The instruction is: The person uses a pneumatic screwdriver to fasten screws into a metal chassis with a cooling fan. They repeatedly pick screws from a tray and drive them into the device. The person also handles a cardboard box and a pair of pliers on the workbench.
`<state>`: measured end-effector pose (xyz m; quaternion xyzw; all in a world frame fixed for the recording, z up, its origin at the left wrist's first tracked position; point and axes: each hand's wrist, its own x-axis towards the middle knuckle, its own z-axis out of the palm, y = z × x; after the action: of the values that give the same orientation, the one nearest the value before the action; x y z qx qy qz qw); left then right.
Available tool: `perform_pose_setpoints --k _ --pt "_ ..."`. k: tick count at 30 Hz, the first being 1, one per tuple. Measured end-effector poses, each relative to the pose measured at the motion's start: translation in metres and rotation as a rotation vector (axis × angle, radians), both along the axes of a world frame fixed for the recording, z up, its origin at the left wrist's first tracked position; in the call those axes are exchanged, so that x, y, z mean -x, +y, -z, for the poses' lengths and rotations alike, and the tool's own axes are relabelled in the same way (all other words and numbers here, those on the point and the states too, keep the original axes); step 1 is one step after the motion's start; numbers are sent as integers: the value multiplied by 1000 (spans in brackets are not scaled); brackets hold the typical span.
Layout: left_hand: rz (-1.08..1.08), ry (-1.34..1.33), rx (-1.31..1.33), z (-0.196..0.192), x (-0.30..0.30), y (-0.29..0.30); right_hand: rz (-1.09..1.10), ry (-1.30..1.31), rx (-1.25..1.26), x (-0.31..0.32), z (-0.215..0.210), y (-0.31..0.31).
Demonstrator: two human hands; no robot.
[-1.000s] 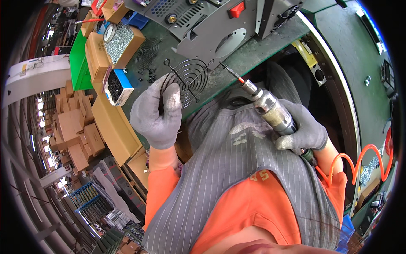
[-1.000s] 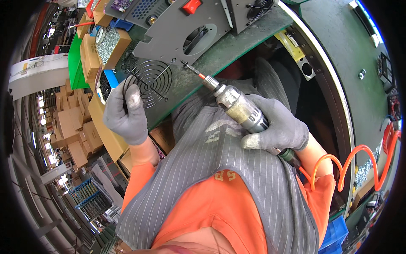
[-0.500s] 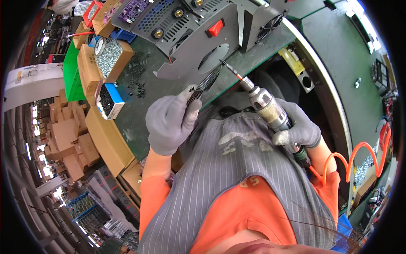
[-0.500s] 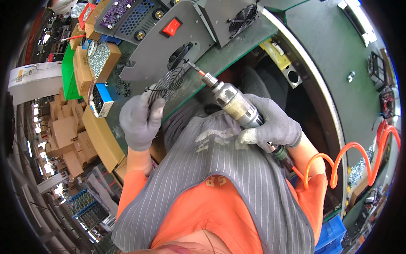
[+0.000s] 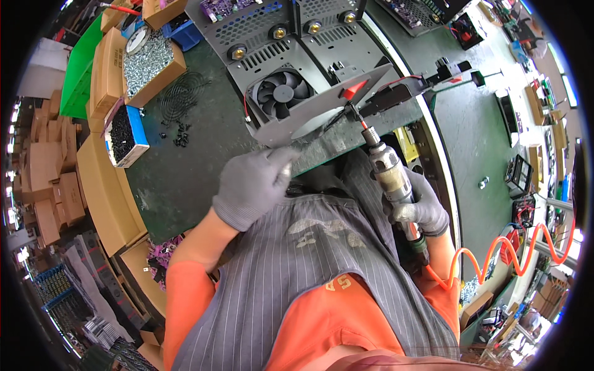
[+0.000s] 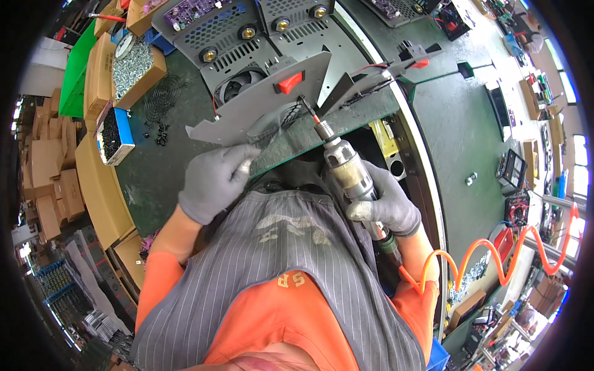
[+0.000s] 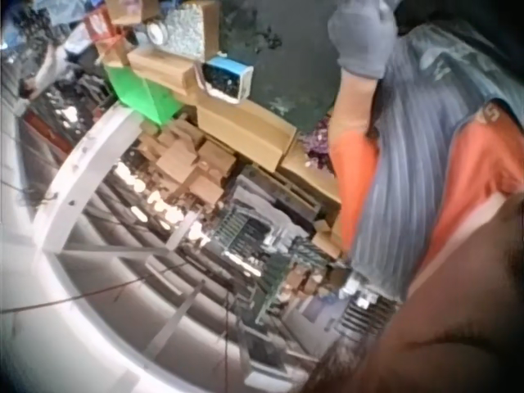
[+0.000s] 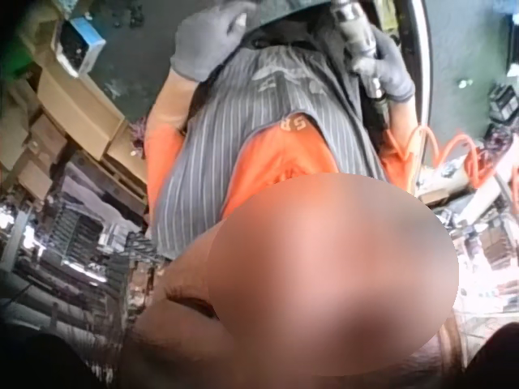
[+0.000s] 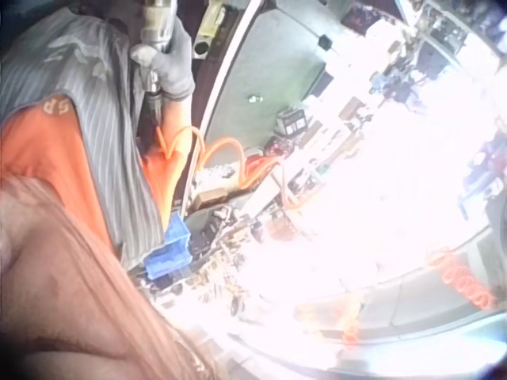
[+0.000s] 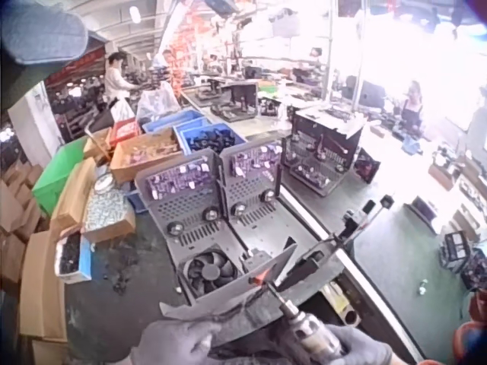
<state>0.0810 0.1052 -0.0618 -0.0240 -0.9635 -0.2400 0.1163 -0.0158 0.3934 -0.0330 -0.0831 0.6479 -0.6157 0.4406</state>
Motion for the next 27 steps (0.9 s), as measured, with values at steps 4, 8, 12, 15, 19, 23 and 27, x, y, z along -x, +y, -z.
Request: perform_pose_setpoints --k 4,8,12,15,19,23,27 --pt "-215 -358 156 -16 15 -49 9 -27 1 1 8 -2" --pt "-229 -53 47 -15 56 -73 0 -94 17 -1 9 4" --pt "-180 -294 213 -11 93 -76 18 -116 11 -3 8 2" --pt "-164 -389 238 -11 105 -85 -4 -126 -20 0 4 3" --pt "-130 -337 327 -17 111 -86 -7 -133 -16 0 2 1" --pt "109 -357 -174 -40 98 -77 -2 -152 -21 1 2 3" --pt "289 -525 -687 -35 87 -59 -10 -132 -62 3 0 5"
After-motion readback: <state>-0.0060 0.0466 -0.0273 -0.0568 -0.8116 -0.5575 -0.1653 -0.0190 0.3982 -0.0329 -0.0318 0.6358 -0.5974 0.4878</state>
